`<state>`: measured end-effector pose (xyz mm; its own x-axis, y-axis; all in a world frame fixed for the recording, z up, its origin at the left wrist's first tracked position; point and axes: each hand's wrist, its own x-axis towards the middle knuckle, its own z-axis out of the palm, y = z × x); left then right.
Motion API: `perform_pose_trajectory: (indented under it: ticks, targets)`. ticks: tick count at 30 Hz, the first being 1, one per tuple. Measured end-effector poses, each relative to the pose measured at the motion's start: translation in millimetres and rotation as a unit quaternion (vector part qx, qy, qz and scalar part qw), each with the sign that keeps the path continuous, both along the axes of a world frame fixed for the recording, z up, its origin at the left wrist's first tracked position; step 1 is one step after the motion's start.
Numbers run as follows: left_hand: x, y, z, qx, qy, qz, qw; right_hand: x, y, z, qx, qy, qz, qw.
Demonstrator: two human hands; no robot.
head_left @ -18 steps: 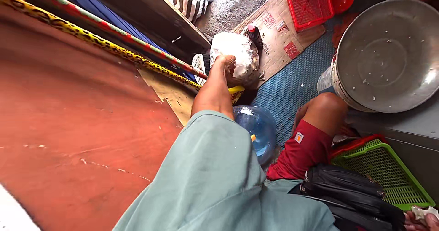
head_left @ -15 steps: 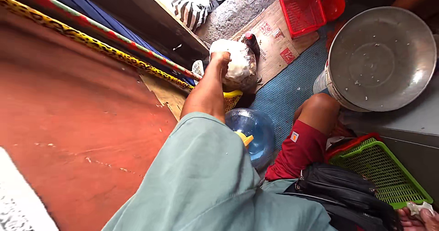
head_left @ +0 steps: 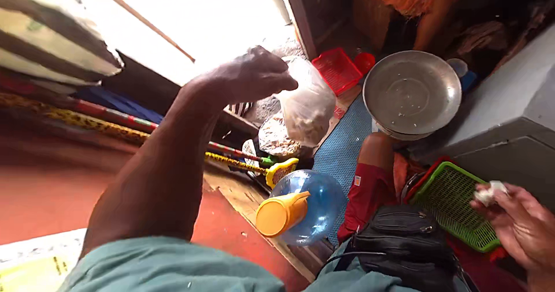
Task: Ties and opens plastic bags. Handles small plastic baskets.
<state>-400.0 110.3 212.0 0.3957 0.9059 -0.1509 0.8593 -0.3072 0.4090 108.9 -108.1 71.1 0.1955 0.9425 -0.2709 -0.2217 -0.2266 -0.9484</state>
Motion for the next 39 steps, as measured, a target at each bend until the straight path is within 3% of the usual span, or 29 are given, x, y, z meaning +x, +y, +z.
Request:
perform_pose_trajectory:
  ticks: [4, 7, 11, 14, 17, 20, 22, 26, 28, 31, 36, 39]
  targets:
    - [45, -38, 23, 0.055, -0.06, -0.088, 0.993, -51, 39, 47, 0.1, 0.034, 0.075, 0.992]
    - [73, -57, 15, 0.063, -0.1, -0.167, 0.979, -92, 56, 71, 0.202, 0.061, 0.112, 0.971]
    - [111, -73, -4, 0.054, -0.108, -0.32, 0.94, -147, 74, 64, 0.238, 0.06, 0.167, 0.955]
    - [123, -76, -10, 0.04, -0.07, -0.367, 0.927, -162, 67, 37, 0.201, -0.04, 0.248, 0.947]
    - [118, -76, -12, 0.031, -0.065, -0.372, 0.926, -159, 56, 20, 0.22, -0.215, 0.234, 0.922]
    - [108, -82, -14, 0.029, -0.089, -0.374, 0.923, -159, 56, 4, 0.27, -0.457, 0.231, 0.815]
    - [101, -85, -18, 0.057, -0.088, -0.369, 0.923, -158, 61, -6, 0.28, -0.542, 0.241, 0.755]
    - [81, -82, -36, 0.069, -0.086, -0.365, 0.924, -139, 64, -1, 0.279, -0.642, 0.115, 0.705]
    - [74, -86, -40, 0.068, -0.096, -0.348, 0.93, -119, 66, 1, 0.19, -0.653, 0.122, 0.723]
    - [64, -91, -47, 0.048, -0.111, -0.305, 0.945, -90, 71, 3, 0.037, -0.553, 0.205, 0.807]
    - [68, -102, -44, 0.011, -0.129, -0.252, 0.959, -93, 81, -3, 0.147, -0.371, 0.154, 0.904]
    - [76, -106, -46, 0.01, -0.136, -0.238, 0.962, -109, 84, 8, 0.131, -0.197, 0.149, 0.96]
